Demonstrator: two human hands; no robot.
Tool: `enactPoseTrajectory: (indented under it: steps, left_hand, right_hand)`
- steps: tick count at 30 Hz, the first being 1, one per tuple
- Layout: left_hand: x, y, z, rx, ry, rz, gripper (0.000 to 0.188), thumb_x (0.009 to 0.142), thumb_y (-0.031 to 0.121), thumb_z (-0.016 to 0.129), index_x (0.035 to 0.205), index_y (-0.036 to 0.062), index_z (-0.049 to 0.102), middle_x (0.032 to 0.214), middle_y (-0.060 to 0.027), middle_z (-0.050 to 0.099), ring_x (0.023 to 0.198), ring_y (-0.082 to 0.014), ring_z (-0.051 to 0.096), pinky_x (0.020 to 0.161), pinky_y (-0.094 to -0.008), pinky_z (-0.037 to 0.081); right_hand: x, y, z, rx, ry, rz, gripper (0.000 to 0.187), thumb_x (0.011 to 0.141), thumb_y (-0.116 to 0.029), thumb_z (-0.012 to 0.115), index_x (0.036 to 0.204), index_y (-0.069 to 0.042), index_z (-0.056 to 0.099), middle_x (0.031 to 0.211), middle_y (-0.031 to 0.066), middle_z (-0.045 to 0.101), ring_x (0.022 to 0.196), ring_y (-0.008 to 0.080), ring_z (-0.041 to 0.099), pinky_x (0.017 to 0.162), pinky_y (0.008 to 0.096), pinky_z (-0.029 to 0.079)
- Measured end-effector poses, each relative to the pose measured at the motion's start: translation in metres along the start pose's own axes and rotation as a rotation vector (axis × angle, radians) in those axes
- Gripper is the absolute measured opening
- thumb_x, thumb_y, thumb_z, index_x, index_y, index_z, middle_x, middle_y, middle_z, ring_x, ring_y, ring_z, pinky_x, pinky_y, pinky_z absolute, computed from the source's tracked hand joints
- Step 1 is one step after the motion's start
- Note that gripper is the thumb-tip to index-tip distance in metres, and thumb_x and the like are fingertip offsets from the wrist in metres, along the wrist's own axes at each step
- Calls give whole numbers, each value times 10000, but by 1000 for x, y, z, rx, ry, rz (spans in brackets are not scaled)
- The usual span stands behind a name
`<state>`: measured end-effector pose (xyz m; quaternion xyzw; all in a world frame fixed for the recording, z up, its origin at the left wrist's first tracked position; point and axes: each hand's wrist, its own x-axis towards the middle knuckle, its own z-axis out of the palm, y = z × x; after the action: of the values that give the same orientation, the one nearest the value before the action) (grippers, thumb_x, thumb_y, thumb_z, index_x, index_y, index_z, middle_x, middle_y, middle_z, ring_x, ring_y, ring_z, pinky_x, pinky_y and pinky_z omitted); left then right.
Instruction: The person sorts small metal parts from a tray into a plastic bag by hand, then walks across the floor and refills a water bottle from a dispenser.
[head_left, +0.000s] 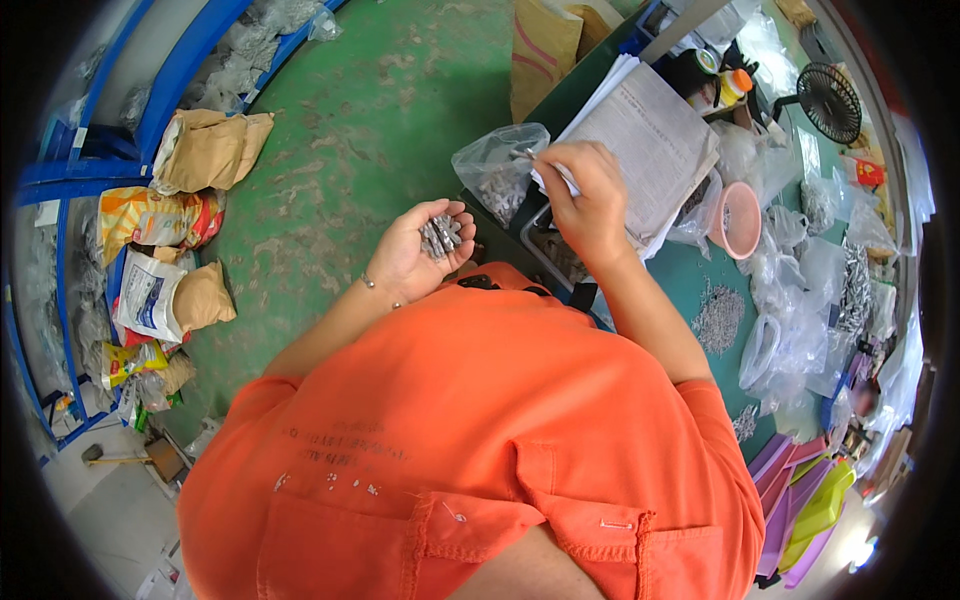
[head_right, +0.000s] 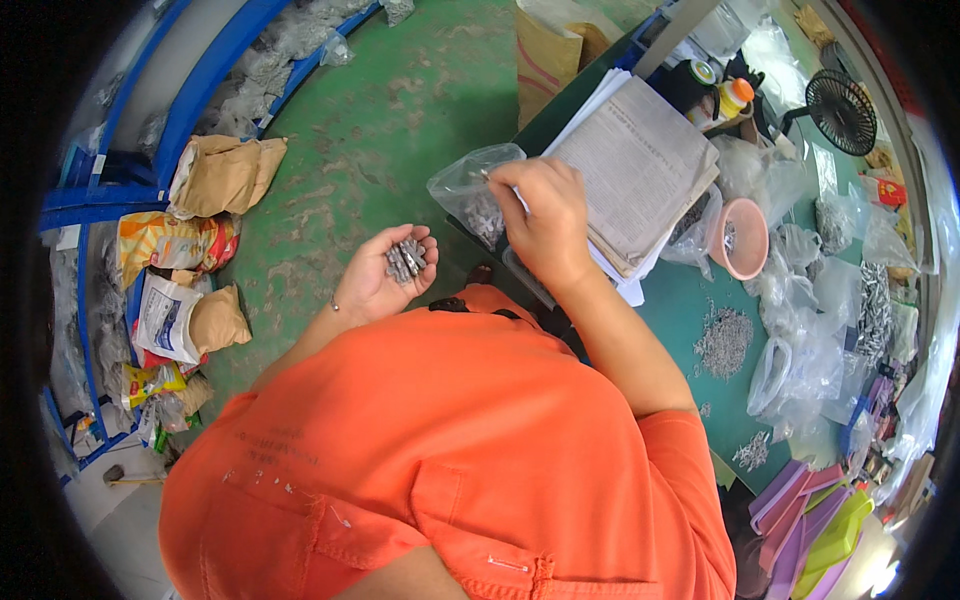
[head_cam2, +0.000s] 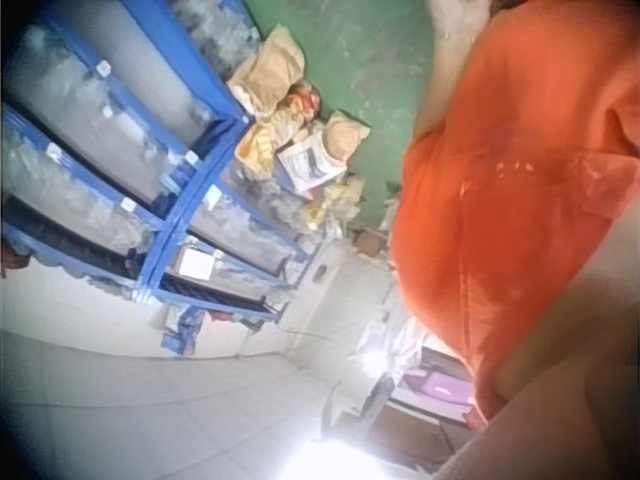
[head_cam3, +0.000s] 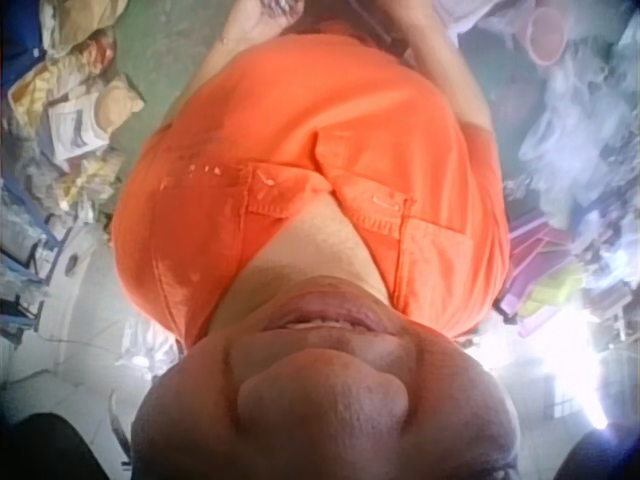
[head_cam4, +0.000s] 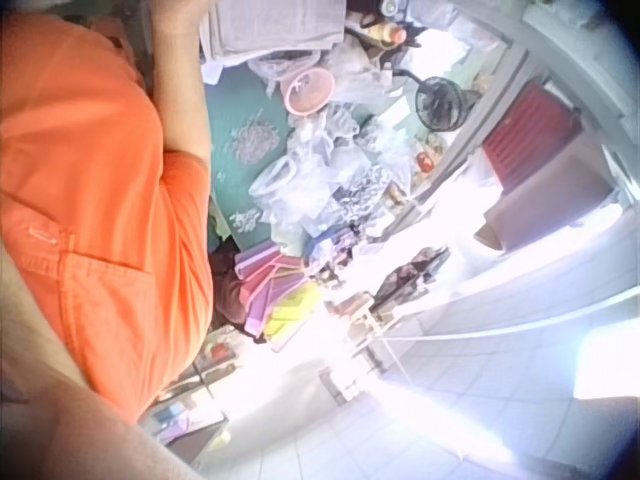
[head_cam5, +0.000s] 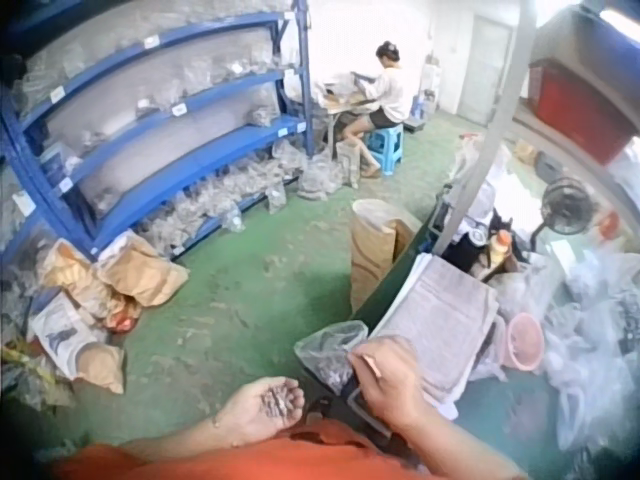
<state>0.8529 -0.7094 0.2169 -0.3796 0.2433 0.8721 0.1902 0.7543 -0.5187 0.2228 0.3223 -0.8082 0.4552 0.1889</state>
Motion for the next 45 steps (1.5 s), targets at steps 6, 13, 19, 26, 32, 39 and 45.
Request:
enactPoseTrajectory:
  steps: [6, 13, 19, 26, 32, 39, 45]
  left_hand:
    - [1, 15, -2, -151, -83, 4, 245, 883, 222, 462, 955, 1, 539, 902, -115, 578, 833, -225, 576, 753, -370, 495]
    - [8, 29, -1, -218, -217, -12, 418, 909, 317, 396, 1116, -39, 472, 1082, -176, 534, 1012, -289, 527, 909, -451, 410]
    - [18, 29, 21, -186, -270, -108, 536, 906, 421, 349, 1166, -37, 446, 1142, -199, 506, 1064, -305, 489, 957, -460, 356]
    - [49, 3, 49, 15, -335, -249, 478, 875, 457, 412, 1086, 37, 498, 956, -110, 559, 896, -252, 542, 822, -387, 437]
    - [54, -18, 73, 171, -368, -352, 482, 878, 426, 410, 1133, 24, 486, 1023, -100, 554, 978, -232, 512, 896, -375, 382]
    - [62, -34, 83, 261, -434, -372, 464, 893, 366, 395, 1159, -11, 443, 1060, -97, 513, 1001, -230, 488, 914, -374, 365]
    - [59, -38, 98, 263, -400, -377, 437, 893, 347, 411, 1140, -12, 446, 1024, -86, 509, 972, -215, 491, 903, -354, 379]
  right_hand:
    - [-4, 45, 44, -230, -286, -53, 101, 696, -48, 605, 783, -99, 598, 734, 14, 616, 804, 231, 564, 793, 432, 376]
    - [-14, 31, 30, -259, -445, 35, 180, 694, -49, 624, 867, -89, 594, 836, 53, 614, 877, 252, 551, 866, 494, 336]
    - [-14, -12, 12, 137, -298, 286, 212, 739, -83, 646, 918, -8, 562, 843, 123, 574, 789, 297, 563, 656, 362, 458]
    - [-25, -39, 4, 170, -340, 532, 589, 703, -224, 725, 1159, -17, 415, 1009, 216, 500, 857, 327, 537, 732, 360, 456]
    - [-32, -40, -24, 193, -320, 759, 453, 731, -240, 673, 1028, 38, 474, 961, 236, 492, 845, 368, 539, 745, 387, 459]
    - [-60, -17, -34, 298, -285, 847, 306, 760, -151, 621, 984, 32, 522, 869, 146, 575, 798, 216, 564, 710, 310, 458]
    - [-58, -17, -50, 587, -155, 1106, 306, 788, -119, 614, 1019, 47, 502, 888, 89, 575, 808, 138, 548, 702, 266, 462]
